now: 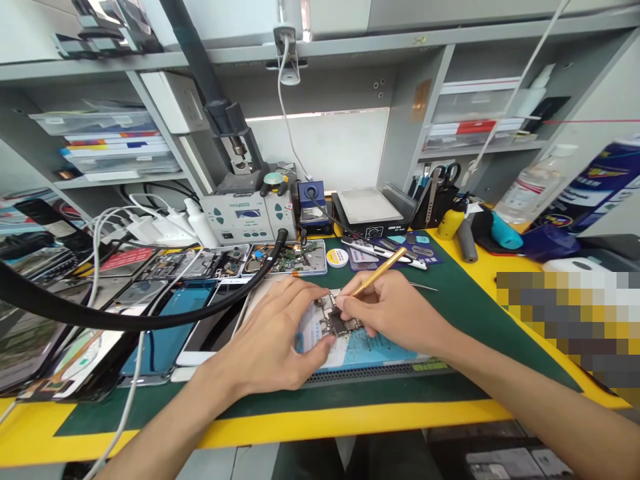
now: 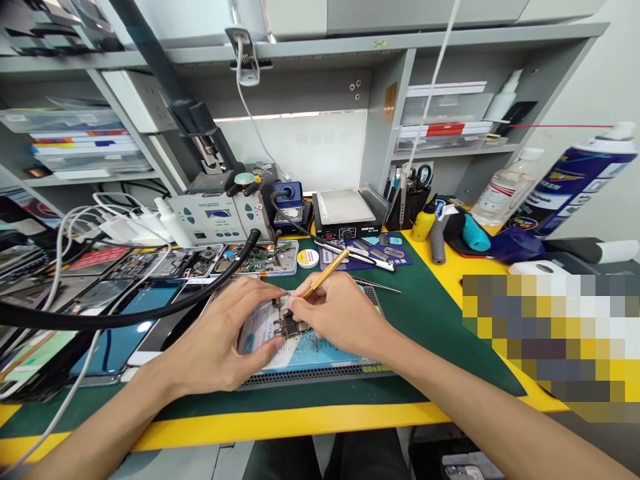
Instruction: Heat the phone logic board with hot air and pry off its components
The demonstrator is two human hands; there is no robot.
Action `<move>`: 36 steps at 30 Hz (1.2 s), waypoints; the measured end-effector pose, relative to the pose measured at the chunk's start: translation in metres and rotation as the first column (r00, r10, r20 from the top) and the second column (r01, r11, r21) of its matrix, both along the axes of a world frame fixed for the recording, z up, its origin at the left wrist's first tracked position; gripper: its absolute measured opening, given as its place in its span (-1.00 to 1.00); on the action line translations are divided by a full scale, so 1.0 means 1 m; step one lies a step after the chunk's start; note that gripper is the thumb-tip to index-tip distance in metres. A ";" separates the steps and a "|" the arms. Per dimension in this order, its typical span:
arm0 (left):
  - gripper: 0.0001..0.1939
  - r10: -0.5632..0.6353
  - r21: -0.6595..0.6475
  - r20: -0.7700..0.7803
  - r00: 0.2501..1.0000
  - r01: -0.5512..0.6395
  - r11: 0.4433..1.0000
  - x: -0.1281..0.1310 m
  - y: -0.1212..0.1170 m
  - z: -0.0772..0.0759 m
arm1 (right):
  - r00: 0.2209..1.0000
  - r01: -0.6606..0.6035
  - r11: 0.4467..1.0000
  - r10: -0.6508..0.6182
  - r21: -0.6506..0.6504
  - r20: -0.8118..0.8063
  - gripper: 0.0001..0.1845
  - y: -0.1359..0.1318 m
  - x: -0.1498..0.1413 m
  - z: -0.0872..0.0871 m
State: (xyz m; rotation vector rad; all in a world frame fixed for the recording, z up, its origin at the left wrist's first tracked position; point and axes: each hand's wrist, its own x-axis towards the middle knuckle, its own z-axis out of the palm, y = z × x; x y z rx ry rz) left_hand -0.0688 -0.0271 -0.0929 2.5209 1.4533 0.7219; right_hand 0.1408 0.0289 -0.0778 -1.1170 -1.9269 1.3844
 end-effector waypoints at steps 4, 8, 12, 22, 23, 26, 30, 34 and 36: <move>-0.51 -0.003 0.007 -0.002 1.000 0.003 1.000 0.000 0.000 0.000 | 1.000 -0.013 1.000 0.013 0.006 0.014 -0.83 -0.001 0.001 0.000; -0.51 -0.005 0.013 -0.005 1.000 0.005 1.000 -0.001 -0.001 0.001 | 1.000 -0.018 1.000 0.018 0.004 0.026 -0.85 -0.001 0.002 0.000; -0.51 -0.007 -0.004 0.003 1.000 0.007 1.000 -0.001 -0.001 0.002 | 0.999 -0.018 1.000 0.019 -0.015 0.041 -0.88 -0.001 0.002 0.002; -0.52 -0.009 -0.030 0.007 1.000 0.010 0.999 0.001 -0.002 0.004 | 0.999 -0.036 0.999 0.036 -0.011 0.035 -0.91 0.000 0.002 0.001; -0.52 -0.010 -0.029 0.006 1.000 0.010 1.000 0.001 -0.002 0.004 | 0.999 -0.035 0.999 0.036 -0.014 0.031 -0.91 0.000 0.002 0.001; -0.51 -0.009 -0.028 -0.001 1.000 0.009 1.000 0.001 -0.001 0.004 | 0.999 -0.037 0.999 0.038 -0.022 0.025 -0.92 0.000 0.003 0.001; -0.51 -0.007 -0.025 -0.005 1.000 0.006 1.000 0.001 -0.001 0.003 | 0.999 0.001 1.000 0.000 -0.005 0.034 -0.96 -0.001 0.004 0.003; -0.52 -0.010 -0.021 -0.006 1.000 0.010 1.000 0.001 -0.001 0.003 | 0.998 0.029 0.999 -0.028 -0.021 0.055 -0.95 -0.003 0.005 0.006; -0.52 -0.008 -0.021 -0.007 1.000 0.007 1.000 0.000 -0.001 0.003 | 0.997 0.042 0.999 -0.040 -0.032 0.064 -0.94 -0.003 0.006 0.007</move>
